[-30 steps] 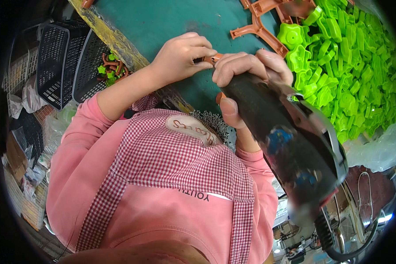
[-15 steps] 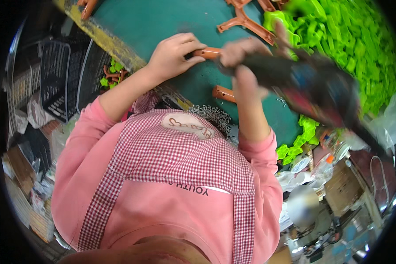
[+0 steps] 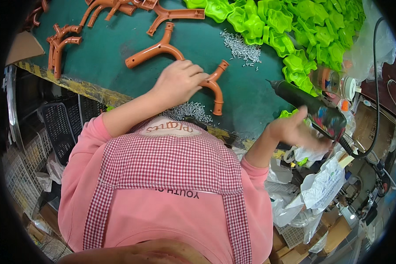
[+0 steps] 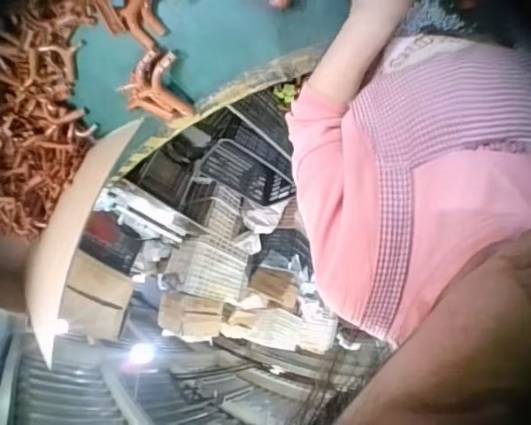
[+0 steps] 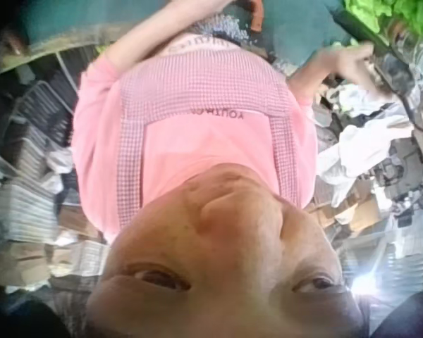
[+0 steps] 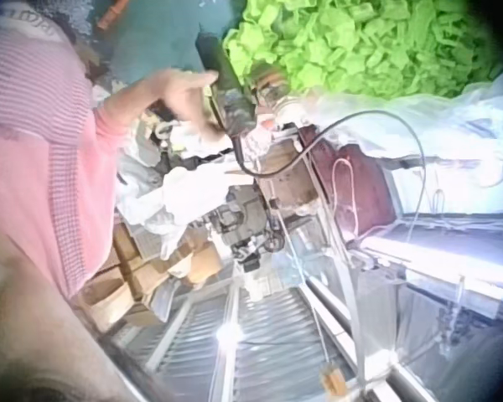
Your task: The person assembles green star-shaped plastic pieces onto brown Y-shaped plastic frames using a cordless drill and screws. They repeatedly pick up parts, align them, and fasten them together on a green worktable.
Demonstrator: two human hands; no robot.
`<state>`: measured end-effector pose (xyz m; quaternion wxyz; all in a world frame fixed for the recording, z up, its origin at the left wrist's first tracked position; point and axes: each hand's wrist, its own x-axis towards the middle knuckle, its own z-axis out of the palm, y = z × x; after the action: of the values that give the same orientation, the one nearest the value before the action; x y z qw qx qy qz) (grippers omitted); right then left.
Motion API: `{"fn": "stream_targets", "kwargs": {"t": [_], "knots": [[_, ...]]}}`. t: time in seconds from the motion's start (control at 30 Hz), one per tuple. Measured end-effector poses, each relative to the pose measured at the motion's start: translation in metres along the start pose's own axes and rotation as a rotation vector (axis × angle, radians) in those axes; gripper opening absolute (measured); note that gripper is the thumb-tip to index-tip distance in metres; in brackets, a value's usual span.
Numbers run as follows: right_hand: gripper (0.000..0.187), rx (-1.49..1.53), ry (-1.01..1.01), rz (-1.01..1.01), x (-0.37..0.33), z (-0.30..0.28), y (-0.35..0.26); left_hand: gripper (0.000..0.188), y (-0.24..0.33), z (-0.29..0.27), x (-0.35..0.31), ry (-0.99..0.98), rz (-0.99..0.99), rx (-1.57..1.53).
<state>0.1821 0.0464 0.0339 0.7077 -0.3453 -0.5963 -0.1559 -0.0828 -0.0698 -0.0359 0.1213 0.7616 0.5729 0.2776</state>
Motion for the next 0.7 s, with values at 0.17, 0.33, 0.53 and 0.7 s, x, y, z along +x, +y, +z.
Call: {"fn": "stream_targets", "kwargs": {"t": [0.17,0.33,0.53,0.7], "knots": [[0.033,-0.230,-0.689,-0.404,-0.023,0.029,-0.028,0.039,-0.015,-0.020,-0.003,-0.048,-0.003,0.113],[0.014,-0.106,-0.812,0.114,-0.041,0.077,0.042,0.039,-0.013,-0.034,0.004,-0.086,0.003,0.003],[0.018,-0.141,-0.803,-0.095,-0.025,0.118,0.074,0.037,-0.006,-0.014,0.017,-0.081,0.064,-0.086],[0.018,-0.039,-0.969,0.042,-0.022,0.129,0.104,0.036,0.000,-0.013,0.041,-0.134,0.094,-0.092]]}}
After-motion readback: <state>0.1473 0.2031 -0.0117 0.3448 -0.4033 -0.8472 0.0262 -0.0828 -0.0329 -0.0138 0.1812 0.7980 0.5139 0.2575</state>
